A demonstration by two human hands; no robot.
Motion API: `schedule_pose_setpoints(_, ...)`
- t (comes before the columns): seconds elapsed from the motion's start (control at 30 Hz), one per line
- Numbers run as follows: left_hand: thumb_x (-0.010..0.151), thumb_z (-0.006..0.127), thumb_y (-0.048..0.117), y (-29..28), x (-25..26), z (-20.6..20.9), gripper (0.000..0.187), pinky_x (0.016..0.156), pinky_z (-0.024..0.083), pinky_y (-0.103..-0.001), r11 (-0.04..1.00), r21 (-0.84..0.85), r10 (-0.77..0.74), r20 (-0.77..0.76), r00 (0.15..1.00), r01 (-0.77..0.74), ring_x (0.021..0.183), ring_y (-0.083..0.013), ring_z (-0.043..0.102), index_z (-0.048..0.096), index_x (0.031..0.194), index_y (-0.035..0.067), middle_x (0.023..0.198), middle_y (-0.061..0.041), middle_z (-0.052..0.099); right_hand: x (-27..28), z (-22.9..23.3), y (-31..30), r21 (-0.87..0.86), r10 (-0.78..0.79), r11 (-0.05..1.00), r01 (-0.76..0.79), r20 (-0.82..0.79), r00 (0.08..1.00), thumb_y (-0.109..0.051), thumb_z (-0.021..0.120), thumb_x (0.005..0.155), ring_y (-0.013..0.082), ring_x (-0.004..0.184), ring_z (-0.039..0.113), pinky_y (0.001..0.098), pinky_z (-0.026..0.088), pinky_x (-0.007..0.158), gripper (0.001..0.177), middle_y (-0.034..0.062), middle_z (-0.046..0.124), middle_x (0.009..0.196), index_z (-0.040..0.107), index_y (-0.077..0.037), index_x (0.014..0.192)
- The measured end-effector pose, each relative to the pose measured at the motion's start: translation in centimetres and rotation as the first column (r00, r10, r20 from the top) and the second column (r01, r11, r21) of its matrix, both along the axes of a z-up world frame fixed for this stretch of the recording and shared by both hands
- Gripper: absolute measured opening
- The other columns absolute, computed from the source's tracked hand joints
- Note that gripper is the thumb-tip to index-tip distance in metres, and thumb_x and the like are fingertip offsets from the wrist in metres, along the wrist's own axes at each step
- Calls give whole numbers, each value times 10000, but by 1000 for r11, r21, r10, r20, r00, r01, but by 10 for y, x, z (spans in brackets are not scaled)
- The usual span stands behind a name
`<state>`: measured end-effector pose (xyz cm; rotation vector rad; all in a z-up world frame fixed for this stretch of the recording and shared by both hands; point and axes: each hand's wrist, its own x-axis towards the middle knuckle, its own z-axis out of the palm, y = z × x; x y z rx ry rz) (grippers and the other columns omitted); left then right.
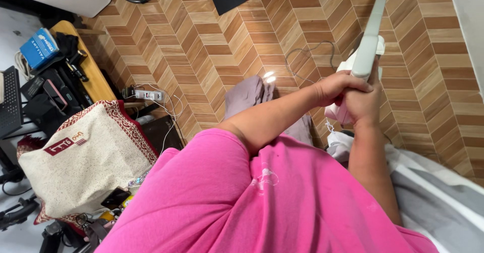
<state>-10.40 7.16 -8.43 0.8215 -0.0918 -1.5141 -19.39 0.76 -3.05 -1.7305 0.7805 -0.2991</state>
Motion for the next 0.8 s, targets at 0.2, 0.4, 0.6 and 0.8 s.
schedule_pose_setpoints(0.2,801,786,306,44,-43,1,440,575,543,-302,998,22,52,48,998,-53,733,-172,677,703,1090,-16,900,-106,713,-28,30,54,59,-17,998,26,-137,990,31,607,914,181,855,647,345,553,679,755,105,686,1071,427,-162,1622)
schedule_pose_setpoints(0.4,876,742,311,115,-118,73,401,668,590,-271,981,-107,169,75,983,-160,804,-133,707,702,1122,-3,955,-91,737,-80,117,130,211,16,977,10,-125,992,13,638,977,101,842,633,282,532,638,657,67,683,1101,513,-114,1610)
schedule_pose_setpoints(0.6,903,704,354,194,-150,111,369,395,469,-274,993,-115,-3,66,998,10,530,-171,624,713,1033,8,741,-118,678,-132,139,190,143,6,989,38,-298,955,44,585,906,134,685,593,323,486,508,680,76,674,1023,555,-130,1563)
schedule_pose_setpoints(0.8,835,734,361,205,-124,72,400,336,427,-285,998,-21,53,115,992,-51,441,-151,600,730,936,-25,673,-94,683,-114,69,204,326,-59,942,85,-90,994,100,578,891,158,610,610,311,487,465,707,111,676,987,491,-113,1560)
